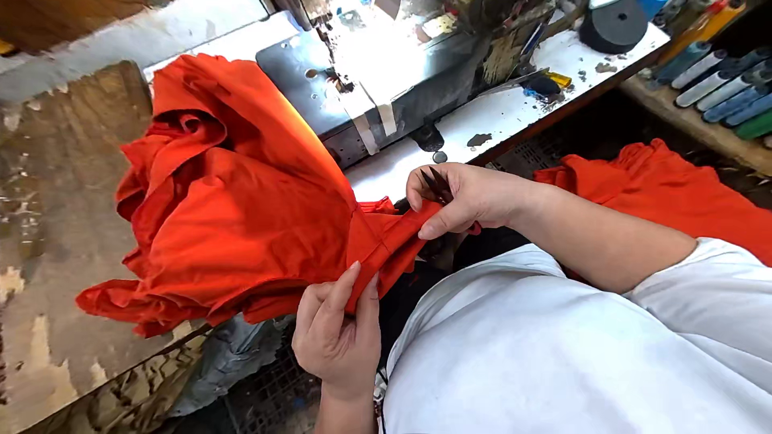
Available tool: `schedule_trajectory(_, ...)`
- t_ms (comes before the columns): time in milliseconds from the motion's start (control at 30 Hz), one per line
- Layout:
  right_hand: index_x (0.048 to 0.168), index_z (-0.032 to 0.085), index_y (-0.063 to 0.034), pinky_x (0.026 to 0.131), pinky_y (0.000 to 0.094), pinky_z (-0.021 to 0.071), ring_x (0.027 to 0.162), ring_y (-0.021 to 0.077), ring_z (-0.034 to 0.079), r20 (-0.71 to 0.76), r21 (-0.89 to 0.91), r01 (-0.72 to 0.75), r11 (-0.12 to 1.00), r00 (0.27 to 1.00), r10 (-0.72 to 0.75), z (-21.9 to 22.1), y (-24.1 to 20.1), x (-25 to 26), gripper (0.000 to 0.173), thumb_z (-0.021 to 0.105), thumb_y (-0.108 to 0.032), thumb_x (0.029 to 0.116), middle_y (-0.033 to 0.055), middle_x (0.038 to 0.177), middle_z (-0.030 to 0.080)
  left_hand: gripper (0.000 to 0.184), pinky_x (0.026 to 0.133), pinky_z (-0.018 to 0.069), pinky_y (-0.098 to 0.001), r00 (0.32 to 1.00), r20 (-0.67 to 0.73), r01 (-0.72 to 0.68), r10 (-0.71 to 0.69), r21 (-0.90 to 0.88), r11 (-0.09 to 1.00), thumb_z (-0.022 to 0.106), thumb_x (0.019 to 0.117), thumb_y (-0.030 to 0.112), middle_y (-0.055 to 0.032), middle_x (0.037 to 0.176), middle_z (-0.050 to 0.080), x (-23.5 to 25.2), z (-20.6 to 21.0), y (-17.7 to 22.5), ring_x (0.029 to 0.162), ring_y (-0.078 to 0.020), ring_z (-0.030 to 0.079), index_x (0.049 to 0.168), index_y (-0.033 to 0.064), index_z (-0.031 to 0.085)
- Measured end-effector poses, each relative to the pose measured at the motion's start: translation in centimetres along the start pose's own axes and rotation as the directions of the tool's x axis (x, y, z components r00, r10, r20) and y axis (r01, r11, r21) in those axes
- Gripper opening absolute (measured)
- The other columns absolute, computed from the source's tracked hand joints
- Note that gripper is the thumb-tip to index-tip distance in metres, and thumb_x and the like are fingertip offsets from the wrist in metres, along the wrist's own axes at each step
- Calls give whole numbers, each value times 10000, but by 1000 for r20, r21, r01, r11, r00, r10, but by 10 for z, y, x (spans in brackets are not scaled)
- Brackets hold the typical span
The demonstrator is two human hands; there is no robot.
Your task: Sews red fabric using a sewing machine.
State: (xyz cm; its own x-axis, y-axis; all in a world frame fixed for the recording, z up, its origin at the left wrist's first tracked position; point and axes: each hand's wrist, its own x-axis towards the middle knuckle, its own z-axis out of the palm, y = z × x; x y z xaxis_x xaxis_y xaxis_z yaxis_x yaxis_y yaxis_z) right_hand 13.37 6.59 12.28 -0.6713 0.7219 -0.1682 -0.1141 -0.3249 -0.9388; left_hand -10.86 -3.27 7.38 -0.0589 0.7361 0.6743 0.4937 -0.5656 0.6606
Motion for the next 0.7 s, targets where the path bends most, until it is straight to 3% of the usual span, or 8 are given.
schedule_trajectory(67, 957, 599, -81, 400, 148, 386, 458, 15, 475, -22, -120, -1, 993, 1000, -2, 5, -5, 3, 254, 740, 77, 817, -5, 691, 587, 138, 777, 483, -135, 996, -47, -74, 81, 121, 990, 738, 937, 124, -29, 842, 615, -3, -2, -5, 843, -26, 596, 1024, 20, 761)
schedule_trajectory(167, 1002, 722, -20, 664, 167, 539, 729, 24, 643, -45, -409, 133, 903, 985, -166, 14, -5, 11, 156, 772, 18, 860, 22, 840, 702, 111, 874, 507, -169, 987, -111, -101, 120, 157, 982, 665, 998, 160, -8, 908, 626, -7, 0, -14, 942, -37, 621, 979, 62, 712)
schedule_trajectory(267, 981, 796, -66, 724, 268, 544, 844, 112, 648, 90, -851, 327, 412, 862, -499, 19, 8, 35, 127, 709, -149, 940, 44, 923, 685, 130, 1048, 481, -296, 970, -208, 109, -129, -103, 989, 524, 1044, 101, 56, 1121, 638, 0, 10, -21, 1174, -84, 591, 1072, 127, 648)
schedule_trajectory(367, 1083, 756, -106, 663, 427, 570, 843, 224, 716, 242, -932, 354, 78, 767, -595, 39, -6, 69, 186, 651, -99, 930, 71, 953, 730, 178, 942, 568, -359, 812, -335, 360, -478, -358, 862, 415, 1056, 46, 14, 1063, 661, 64, 7, -12, 1034, -104, 665, 1194, 50, 526)
schedule_trajectory(433, 1349, 686, -158, 578, 408, 554, 722, 192, 703, 295, -888, 459, 33, 623, -725, 61, -30, 83, 445, 682, -83, 909, 33, 875, 748, 235, 926, 560, -333, 874, -407, 216, -267, -167, 962, 414, 1082, 73, -42, 1083, 635, 122, -16, -2, 1013, -107, 648, 1264, -51, 494)
schedule_trajectory(500, 1455, 600, -170, 514, 305, 501, 638, 110, 627, 339, -813, 582, -39, 416, -844, 71, -45, 99, 516, 681, -138, 946, 11, 869, 718, 181, 850, 564, -332, 891, -432, -120, 140, 74, 990, 505, 1053, 29, -99, 989, 661, 181, -35, -11, 942, -138, 663, 1125, -119, 581)
schedule_trajectory(567, 1425, 622, -143, 535, 341, 515, 655, 150, 634, 254, -834, 551, 9, 399, -881, 63, -52, 109, 518, 691, -110, 912, 40, 865, 706, 168, 871, 551, -312, 883, -220, -322, 414, 358, 877, 574, 1043, 81, -79, 1051, 674, 231, -34, -32, 995, -134, 664, 1134, -33, 658)
schedule_trajectory(700, 1057, 717, -21, 735, 462, 571, 794, 242, 695, -219, -768, 194, 610, 816, -535, 16, -31, 102, 166, 569, -57, 993, 122, 854, 708, 197, 955, 498, -484, 831, 368, -552, 418, 450, 702, 627, 1010, 259, -177, 1175, 658, 261, 44, -92, 1105, -329, 625, 1040, 106, 748)
